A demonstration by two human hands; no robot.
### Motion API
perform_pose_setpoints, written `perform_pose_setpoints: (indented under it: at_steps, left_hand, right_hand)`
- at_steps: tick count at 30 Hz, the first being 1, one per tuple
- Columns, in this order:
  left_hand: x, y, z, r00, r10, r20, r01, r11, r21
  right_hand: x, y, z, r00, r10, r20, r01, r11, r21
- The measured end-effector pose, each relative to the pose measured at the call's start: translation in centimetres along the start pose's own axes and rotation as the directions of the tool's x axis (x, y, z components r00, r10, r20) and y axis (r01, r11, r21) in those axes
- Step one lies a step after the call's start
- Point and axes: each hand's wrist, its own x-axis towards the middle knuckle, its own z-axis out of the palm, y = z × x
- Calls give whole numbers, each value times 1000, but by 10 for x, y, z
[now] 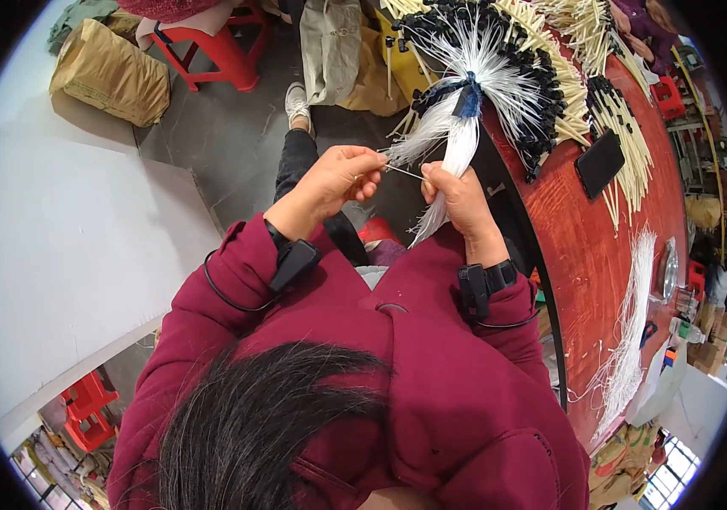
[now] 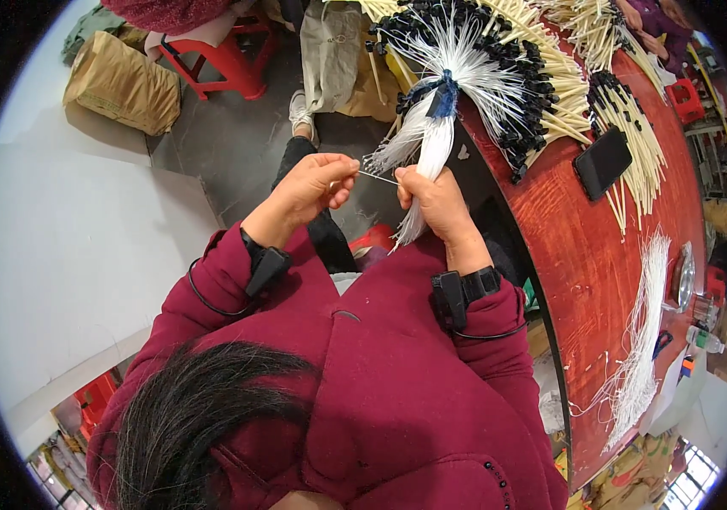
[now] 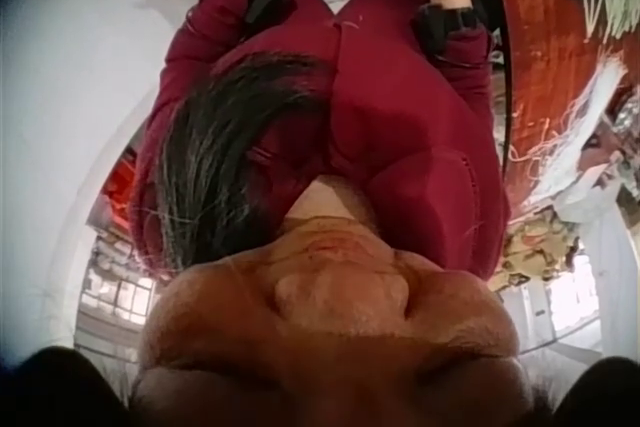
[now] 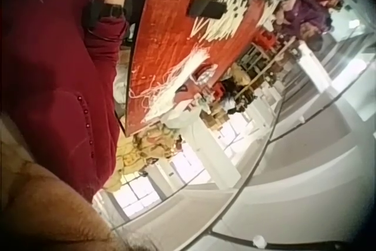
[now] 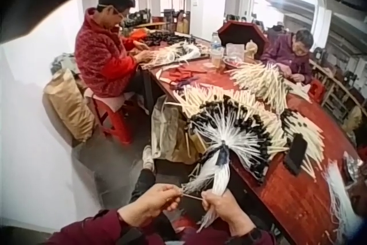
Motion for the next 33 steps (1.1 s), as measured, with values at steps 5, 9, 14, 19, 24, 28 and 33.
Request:
perform_pose_setpoints:
  at_steps: [5,9,14,19,24,28,33]
  left_hand:
    - [-5,-4,-1,995,-99,-32,91,975,-201]
    - [-14,8,3,994,-105,-42,95,975,-203]
    - [-16,11,9,998,-40,-44,40,999,-7]
    - [-13,6,0,999,13,49,-16,998,58]
    - [-12,5,-1,986,6,166,40,961,-273]
    - [-8,-1,-1,977,46,208,36,927,-374]
    - [-5,-5,-1,969,70,235,51,881,-470]
  right_hand:
    - [0,-2,0,1000,14,-10,-14,1000,10]
    - [-1,-2,-1,1000,16,-23,-16,1000,10]
    - [-1,-2,0,1000,17,-24,-17,1000,15]
    - [-1,-3,1,999,23,-34,-23,1000,8]
    - [-2,-4,0,1000,9,-16,-9,1000,15]
    - [-1,-3,1,999,17,-28,-17,1000,9]
    - [-1,-3,1,1000,5,-16,-5,1000,6]
